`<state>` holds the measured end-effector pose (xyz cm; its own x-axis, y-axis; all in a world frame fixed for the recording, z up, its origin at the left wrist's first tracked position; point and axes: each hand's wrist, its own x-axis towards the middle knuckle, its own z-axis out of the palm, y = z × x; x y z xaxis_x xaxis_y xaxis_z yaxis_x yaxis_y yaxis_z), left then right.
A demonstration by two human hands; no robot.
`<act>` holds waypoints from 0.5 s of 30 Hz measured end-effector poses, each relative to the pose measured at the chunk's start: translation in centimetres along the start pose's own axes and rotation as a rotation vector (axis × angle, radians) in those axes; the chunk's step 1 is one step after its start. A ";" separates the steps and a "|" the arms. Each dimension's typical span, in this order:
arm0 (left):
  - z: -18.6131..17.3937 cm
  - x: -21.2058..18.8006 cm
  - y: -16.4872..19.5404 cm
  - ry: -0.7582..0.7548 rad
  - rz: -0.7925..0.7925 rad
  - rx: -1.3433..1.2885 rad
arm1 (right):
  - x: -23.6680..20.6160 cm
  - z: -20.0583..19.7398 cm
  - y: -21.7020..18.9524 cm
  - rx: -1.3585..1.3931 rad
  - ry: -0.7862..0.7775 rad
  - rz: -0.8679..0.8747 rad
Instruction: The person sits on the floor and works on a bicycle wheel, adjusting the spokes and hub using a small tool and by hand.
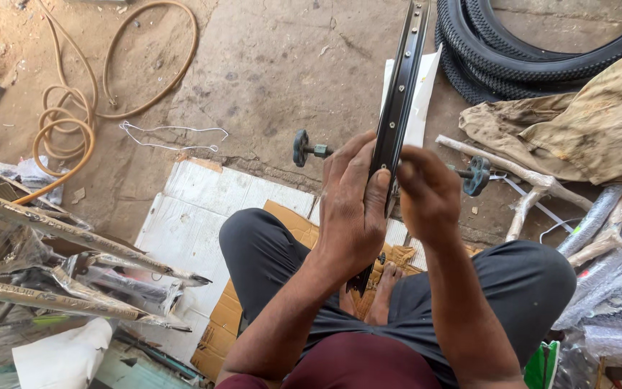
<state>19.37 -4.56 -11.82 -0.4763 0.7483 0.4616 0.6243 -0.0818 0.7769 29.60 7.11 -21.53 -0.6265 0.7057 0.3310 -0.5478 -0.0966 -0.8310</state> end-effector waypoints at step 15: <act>0.6 -0.7 -1.1 -0.003 0.009 -0.072 | 1.9 1.8 -2.4 -0.830 -0.074 -0.335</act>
<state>19.37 -4.62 -13.26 -0.4689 0.7493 0.4675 0.5821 -0.1360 0.8017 28.69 7.43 -18.13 -0.5556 0.5560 0.6182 -0.1494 0.6646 -0.7321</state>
